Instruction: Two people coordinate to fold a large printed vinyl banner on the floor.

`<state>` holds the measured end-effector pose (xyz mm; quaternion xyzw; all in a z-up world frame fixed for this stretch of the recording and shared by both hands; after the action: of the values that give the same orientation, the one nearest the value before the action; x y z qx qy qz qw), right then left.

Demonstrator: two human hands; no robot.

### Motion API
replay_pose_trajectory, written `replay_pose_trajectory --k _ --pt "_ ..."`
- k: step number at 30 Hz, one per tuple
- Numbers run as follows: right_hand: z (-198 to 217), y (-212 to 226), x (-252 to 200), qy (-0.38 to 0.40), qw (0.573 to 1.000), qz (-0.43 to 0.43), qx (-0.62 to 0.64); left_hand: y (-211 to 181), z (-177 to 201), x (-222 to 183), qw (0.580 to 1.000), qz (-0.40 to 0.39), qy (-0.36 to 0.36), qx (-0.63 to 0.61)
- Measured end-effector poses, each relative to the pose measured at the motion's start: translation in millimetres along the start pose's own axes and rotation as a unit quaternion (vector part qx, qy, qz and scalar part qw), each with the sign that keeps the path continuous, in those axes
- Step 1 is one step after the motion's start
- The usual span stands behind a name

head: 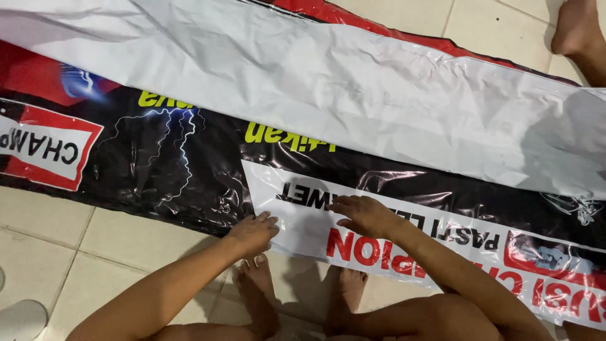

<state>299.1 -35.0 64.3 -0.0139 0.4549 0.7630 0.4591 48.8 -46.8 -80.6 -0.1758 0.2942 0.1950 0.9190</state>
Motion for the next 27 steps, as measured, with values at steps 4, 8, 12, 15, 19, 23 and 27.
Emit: replay_pose_trajectory --k 4,8,12,15,19,23,27 --pt "26.8 5.8 -1.3 -0.043 0.997 0.053 -0.028 2.8 9.9 -2.6 0.999 -0.013 -0.019 -0.032" --pt "102.4 20.5 -27.4 -0.329 0.903 0.275 0.0 10.9 74.8 -26.7 0.995 -0.006 -0.091 -0.045" --pt "163.0 -47.0 -58.3 -0.466 0.857 -0.055 -0.211 23.4 125.5 -34.2 0.978 0.024 -0.187 -0.089" --pt "155.0 -94.7 -65.3 -0.285 0.908 -0.287 -0.114 33.3 140.3 -34.5 0.962 0.045 -0.263 -0.061" --pt "102.5 -88.6 -88.1 -0.059 0.895 -0.44 0.033 27.6 167.6 -46.1 0.926 0.044 -0.372 -0.039" --pt "77.1 -147.2 -116.1 -0.073 0.891 -0.448 0.008 20.7 172.2 -42.6 0.915 0.028 -0.403 -0.021" --pt "77.9 -104.8 -138.4 -0.105 0.892 -0.438 -0.044 26.6 162.4 -29.2 0.953 0.057 -0.299 0.003"
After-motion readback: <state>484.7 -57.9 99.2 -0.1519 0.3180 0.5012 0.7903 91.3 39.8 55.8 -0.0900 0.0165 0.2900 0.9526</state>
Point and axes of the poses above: each hand's wrist, its own x-axis towards the middle knuckle, its own z-axis out of the back of the hand, y = z × x, the point moved 6 cm from there along x, towards the middle knuckle, and after that the axes turned 14 degrees about x, right-handed, at the moved point
